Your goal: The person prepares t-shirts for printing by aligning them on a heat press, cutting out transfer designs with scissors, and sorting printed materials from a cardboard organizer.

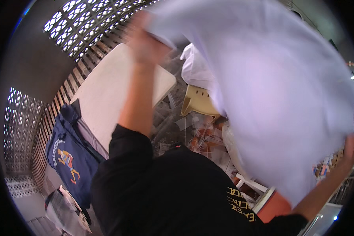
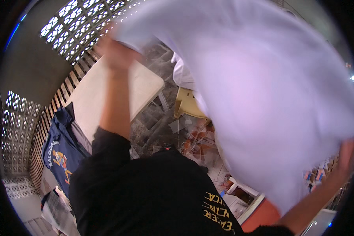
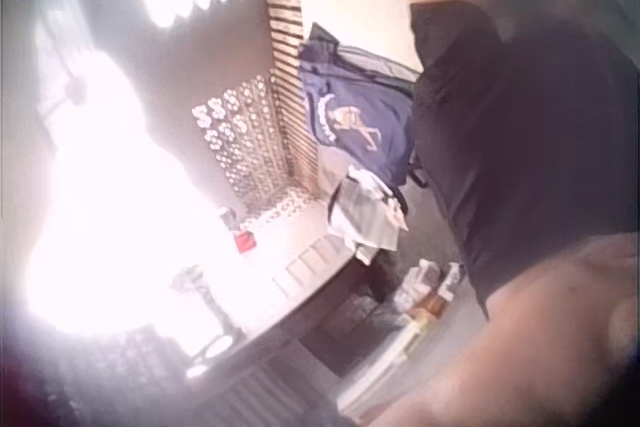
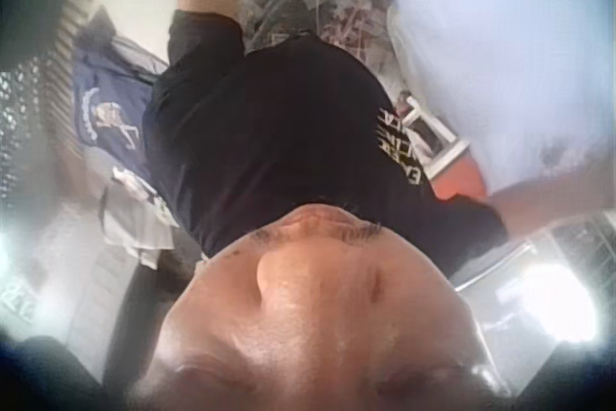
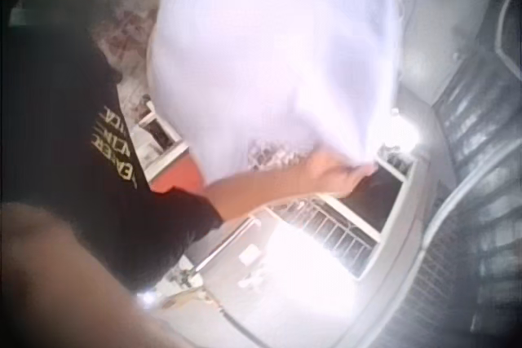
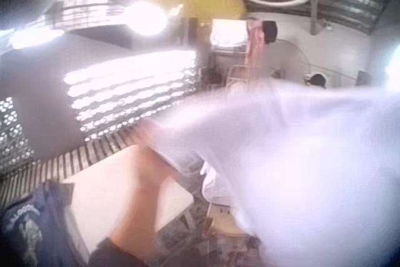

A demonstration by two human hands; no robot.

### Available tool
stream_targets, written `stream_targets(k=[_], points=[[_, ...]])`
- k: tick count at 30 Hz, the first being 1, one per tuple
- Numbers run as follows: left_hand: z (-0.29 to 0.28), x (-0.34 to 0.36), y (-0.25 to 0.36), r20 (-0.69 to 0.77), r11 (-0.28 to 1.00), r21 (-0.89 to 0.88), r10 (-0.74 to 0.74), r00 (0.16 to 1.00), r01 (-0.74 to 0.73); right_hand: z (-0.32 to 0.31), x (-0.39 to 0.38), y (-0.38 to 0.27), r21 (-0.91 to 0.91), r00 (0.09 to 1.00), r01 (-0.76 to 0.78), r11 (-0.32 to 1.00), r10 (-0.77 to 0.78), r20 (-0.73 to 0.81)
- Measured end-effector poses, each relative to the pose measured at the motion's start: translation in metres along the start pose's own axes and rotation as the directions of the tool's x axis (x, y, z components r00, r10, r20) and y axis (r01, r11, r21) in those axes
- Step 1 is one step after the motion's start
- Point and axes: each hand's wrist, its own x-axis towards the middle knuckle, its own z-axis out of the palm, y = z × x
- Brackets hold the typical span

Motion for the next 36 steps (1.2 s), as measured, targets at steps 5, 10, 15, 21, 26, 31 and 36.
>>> stream_targets(k=[5, 10, 15, 21, 26, 31, 36], points=[[0.002, 0.016, 0.285, -0.025, 0.861, 0.303, 0.437, 0.899, -0.409, 0.148, 0.126, 0.097, 0.538, 0.813, -0.385, 0.750, 0.000, 0.582], [-0.058, -0.088, 0.399, -0.344, 0.498, 0.867, 0.610, 0.714, -0.008, 0.325, 0.133, 0.257, 0.426, 0.820, -0.554, 0.715, 0.380, 0.429], [-0.170, -0.238, 0.389, -0.740, 0.735, 0.601, 0.364, 0.565, 0.313, 0.393, 0.084, 0.443, 0.087, 0.665, -0.709, 0.700, 0.622, 0.414], [-0.230, -0.424, 0.339, -0.803, -0.555, -0.286, 0.584, 0.121, 0.781, 0.383, -0.022, 0.524, -0.586, 0.513, -0.450, 0.673, 0.733, 0.447], [-0.221, -0.303, 0.069, -0.680, -0.702, 0.417, 0.181, 0.711, 0.577, 0.161, -0.092, 0.554, -0.769, 0.556, -0.271, 0.579, 0.747, 0.366], [-0.273, -0.326, 0.027, -0.666, -0.828, 0.457, -0.076, 0.742, 0.325, -0.007, -0.253, 0.531, -0.918, 0.559, -0.305, 0.254, 0.828, 0.044], [-0.195, -0.267, -0.022, -0.903, -0.882, 0.060, 0.152, 0.403, 0.468, -0.125, -0.538, 0.489, -0.991, 0.476, -0.113, 0.075, 0.879, 0.012]])
